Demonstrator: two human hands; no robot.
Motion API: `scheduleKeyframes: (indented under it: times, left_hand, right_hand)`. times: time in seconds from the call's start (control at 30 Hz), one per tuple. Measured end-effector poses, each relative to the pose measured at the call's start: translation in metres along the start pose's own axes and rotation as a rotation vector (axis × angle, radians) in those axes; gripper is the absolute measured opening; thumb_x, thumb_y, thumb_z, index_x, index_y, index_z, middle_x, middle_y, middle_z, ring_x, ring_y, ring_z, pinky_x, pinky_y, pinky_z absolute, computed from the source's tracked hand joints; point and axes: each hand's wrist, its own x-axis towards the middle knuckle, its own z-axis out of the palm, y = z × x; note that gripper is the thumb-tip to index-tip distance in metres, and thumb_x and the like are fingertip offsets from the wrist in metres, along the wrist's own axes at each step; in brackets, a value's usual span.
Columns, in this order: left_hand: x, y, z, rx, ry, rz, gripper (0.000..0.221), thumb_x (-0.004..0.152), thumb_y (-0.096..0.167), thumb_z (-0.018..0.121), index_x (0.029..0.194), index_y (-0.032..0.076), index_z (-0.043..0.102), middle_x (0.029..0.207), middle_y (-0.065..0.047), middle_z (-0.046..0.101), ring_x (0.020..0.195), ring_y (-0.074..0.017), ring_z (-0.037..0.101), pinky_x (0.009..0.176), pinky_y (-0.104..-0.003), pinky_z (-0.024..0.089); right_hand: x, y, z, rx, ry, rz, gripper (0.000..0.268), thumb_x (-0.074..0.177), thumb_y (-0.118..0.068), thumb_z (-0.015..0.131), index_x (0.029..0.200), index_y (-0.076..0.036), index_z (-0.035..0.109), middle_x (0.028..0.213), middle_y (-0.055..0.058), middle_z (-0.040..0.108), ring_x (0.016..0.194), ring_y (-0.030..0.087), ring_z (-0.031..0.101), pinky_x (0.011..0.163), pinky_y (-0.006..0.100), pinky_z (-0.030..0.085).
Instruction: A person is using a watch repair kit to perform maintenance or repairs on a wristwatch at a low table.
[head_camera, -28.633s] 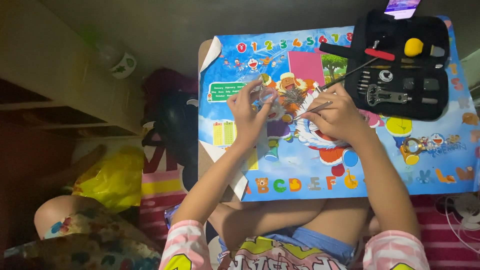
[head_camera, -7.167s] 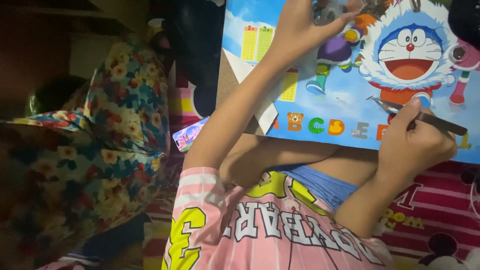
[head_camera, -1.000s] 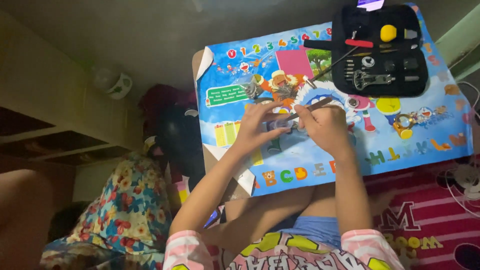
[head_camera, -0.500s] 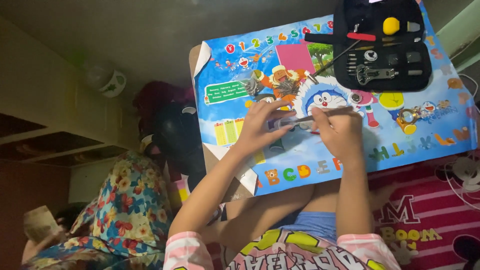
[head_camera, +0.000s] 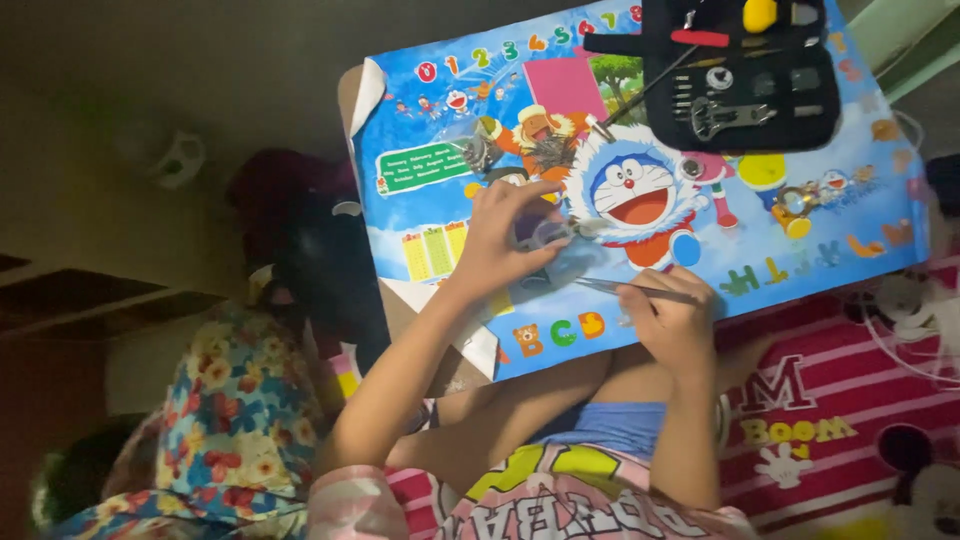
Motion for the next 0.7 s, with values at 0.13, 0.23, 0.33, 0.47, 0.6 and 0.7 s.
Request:
scheduleKeyframes:
  times: [0.13, 0.23, 0.33, 0.47, 0.6, 0.7]
  left_hand:
    - [-0.001, -0.002, 0.003, 0.046, 0.000, -0.013, 0.064, 0.079, 0.054, 0.083, 0.132, 0.023, 0.067, 0.094, 0.007, 0.072, 0.093, -0.0129, 0.051, 0.088, -0.031, 0.034]
    - [0.002, -0.009, 0.006, 0.055, -0.084, 0.012, 0.038, 0.078, 0.052, 0.085, 0.106, 0.028, 0.074, 0.100, 0.007, 0.061, 0.101, -0.0167, 0.047, 0.091, -0.036, 0.033]
    - [0.002, -0.006, 0.005, -0.048, -0.159, -0.001, 0.026, 0.075, 0.039, 0.088, 0.094, 0.026, 0.076, 0.113, 0.004, 0.066, 0.109, -0.0202, 0.050, 0.097, -0.038, 0.035]
    - [0.006, 0.002, 0.005, -0.145, -0.216, 0.021, 0.019, 0.080, 0.031, 0.086, 0.093, 0.023, 0.075, 0.100, 0.000, 0.074, 0.100, -0.0211, 0.064, 0.096, -0.036, 0.040]
    - [0.007, 0.011, -0.005, -0.175, -0.245, -0.087, 0.036, 0.075, 0.016, 0.088, 0.109, 0.016, 0.075, 0.100, -0.007, 0.078, 0.100, -0.0271, 0.072, 0.114, -0.048, 0.034]
    - [0.006, 0.007, -0.004, -0.164, -0.247, -0.093, 0.047, 0.074, 0.018, 0.090, 0.117, 0.015, 0.071, 0.098, -0.008, 0.079, 0.103, -0.0276, 0.075, 0.120, -0.050, 0.030]
  right_hand:
    - [0.002, 0.000, 0.000, 0.060, -0.023, 0.010, 0.051, 0.107, -0.040, 0.056, 0.061, -0.018, 0.054, 0.049, -0.002, 0.046, 0.045, 0.025, 0.053, 0.056, 0.030, 0.046]
    - [0.002, 0.001, 0.000, 0.202, -0.054, 0.079, 0.052, 0.108, -0.039, 0.051, 0.062, -0.017, 0.057, 0.048, -0.005, 0.049, 0.045, 0.022, 0.055, 0.056, 0.029, 0.046]
    - [0.003, -0.003, -0.003, 0.242, -0.070, 0.110, 0.051, 0.110, -0.034, 0.049, 0.062, -0.017, 0.057, 0.048, -0.003, 0.050, 0.045, 0.027, 0.057, 0.055, 0.033, 0.048]
    - [-0.003, 0.011, 0.001, 0.263, -0.097, 0.111, 0.050, 0.108, -0.034, 0.050, 0.063, -0.018, 0.061, 0.047, -0.003, 0.051, 0.045, 0.028, 0.058, 0.055, 0.034, 0.049]
    - [-0.004, 0.012, 0.000, 0.278, -0.089, 0.110, 0.048, 0.107, -0.035, 0.053, 0.063, -0.017, 0.062, 0.046, -0.004, 0.052, 0.044, 0.025, 0.057, 0.055, 0.032, 0.049]
    - [-0.003, 0.015, 0.000, 0.286, -0.067, 0.092, 0.052, 0.107, -0.035, 0.052, 0.059, -0.018, 0.059, 0.046, -0.004, 0.051, 0.042, 0.024, 0.054, 0.054, 0.031, 0.048]
